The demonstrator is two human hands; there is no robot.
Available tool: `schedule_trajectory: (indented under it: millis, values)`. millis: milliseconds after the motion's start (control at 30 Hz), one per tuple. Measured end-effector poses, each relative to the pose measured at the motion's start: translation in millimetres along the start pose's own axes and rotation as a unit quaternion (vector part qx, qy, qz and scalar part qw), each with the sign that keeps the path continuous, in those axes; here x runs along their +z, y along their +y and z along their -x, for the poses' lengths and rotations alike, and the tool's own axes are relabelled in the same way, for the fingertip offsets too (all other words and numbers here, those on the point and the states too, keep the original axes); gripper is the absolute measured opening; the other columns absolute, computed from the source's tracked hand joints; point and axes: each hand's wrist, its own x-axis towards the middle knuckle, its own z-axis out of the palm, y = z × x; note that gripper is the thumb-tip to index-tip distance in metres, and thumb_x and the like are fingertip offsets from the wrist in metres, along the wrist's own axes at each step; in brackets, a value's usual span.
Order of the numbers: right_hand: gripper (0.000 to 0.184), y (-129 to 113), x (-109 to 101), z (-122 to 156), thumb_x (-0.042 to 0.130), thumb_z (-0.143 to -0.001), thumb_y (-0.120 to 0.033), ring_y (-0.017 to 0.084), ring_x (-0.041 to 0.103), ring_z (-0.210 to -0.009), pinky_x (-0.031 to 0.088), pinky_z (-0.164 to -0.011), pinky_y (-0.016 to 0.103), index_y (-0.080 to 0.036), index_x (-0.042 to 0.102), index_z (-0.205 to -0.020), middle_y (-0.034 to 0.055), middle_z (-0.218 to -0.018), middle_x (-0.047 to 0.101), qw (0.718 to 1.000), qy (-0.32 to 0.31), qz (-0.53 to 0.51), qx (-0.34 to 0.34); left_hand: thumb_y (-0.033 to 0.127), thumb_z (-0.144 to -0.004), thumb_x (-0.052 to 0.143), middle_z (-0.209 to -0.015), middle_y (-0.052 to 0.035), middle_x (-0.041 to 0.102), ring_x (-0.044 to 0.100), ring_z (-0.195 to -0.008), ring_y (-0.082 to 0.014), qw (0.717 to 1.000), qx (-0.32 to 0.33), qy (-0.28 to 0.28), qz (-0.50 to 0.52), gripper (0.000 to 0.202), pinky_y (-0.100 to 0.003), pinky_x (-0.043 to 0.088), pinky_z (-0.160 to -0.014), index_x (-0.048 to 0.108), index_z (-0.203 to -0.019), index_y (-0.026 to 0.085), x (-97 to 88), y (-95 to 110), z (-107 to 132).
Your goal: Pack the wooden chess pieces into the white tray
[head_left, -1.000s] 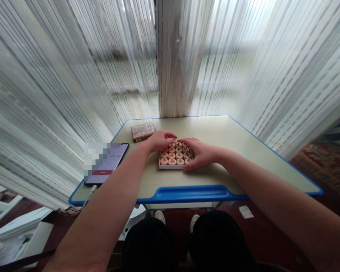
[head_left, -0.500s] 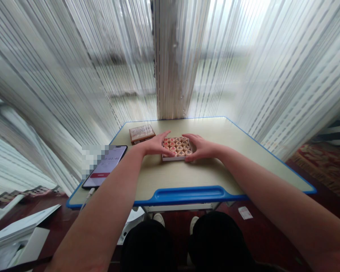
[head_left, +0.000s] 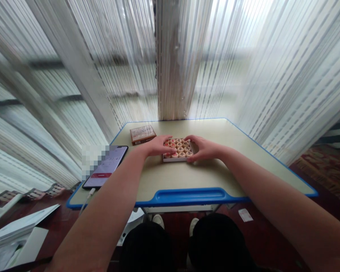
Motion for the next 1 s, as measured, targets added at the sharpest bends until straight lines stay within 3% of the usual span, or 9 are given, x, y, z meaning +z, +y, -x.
schedule_trajectory:
  millis: [200, 533, 1000]
  values:
    - [0.078, 1.8, 0.2, -0.8, 0.075, -0.052, -0.053, 0.028, 0.052, -0.109, 0.044, -0.091, 0.041, -0.022, 0.048, -0.119, 0.0098, -0.118, 0.054, 1.0, 0.004, 0.01, 0.013, 0.055, -0.067, 0.057, -0.142, -0.0158, 0.038, 0.037, -0.129, -0.0278, 0.998, 0.014, -0.026, -0.063, 0.085, -0.033, 0.025, -0.107, 0.037, -0.137, 0.01, 0.2, 3.6, -1.8]
    - [0.082, 0.3, -1.0, -0.4, 0.074, -0.052, -0.054, 0.028, 0.05, -0.112, 0.042, -0.094, 0.041, -0.021, 0.045, -0.121, 0.0105, -0.122, 0.053, 1.0, -0.011, -0.001, 0.027, 0.044, -0.066, 0.059, -0.144, -0.0153, 0.036, 0.035, -0.131, -0.0284, 0.999, 0.001, -0.029, -0.031, 0.084, -0.033, 0.025, -0.108, 0.035, -0.138, 0.009, 0.4, 3.1, -3.9]
    - [0.082, 1.3, -1.2, -0.6, 0.075, -0.05, -0.055, 0.027, 0.054, -0.105, 0.044, -0.09, 0.039, -0.022, 0.047, -0.12, 0.0087, -0.115, 0.056, 0.999, -0.003, -0.014, 0.036, 0.023, -0.076, 0.044, -0.14, -0.0112, 0.043, 0.041, -0.127, -0.0204, 0.999, -0.045, 0.025, 0.018, 0.059, -0.028, 0.031, -0.107, 0.042, -0.134, 0.011, 4.1, 6.0, -5.7]
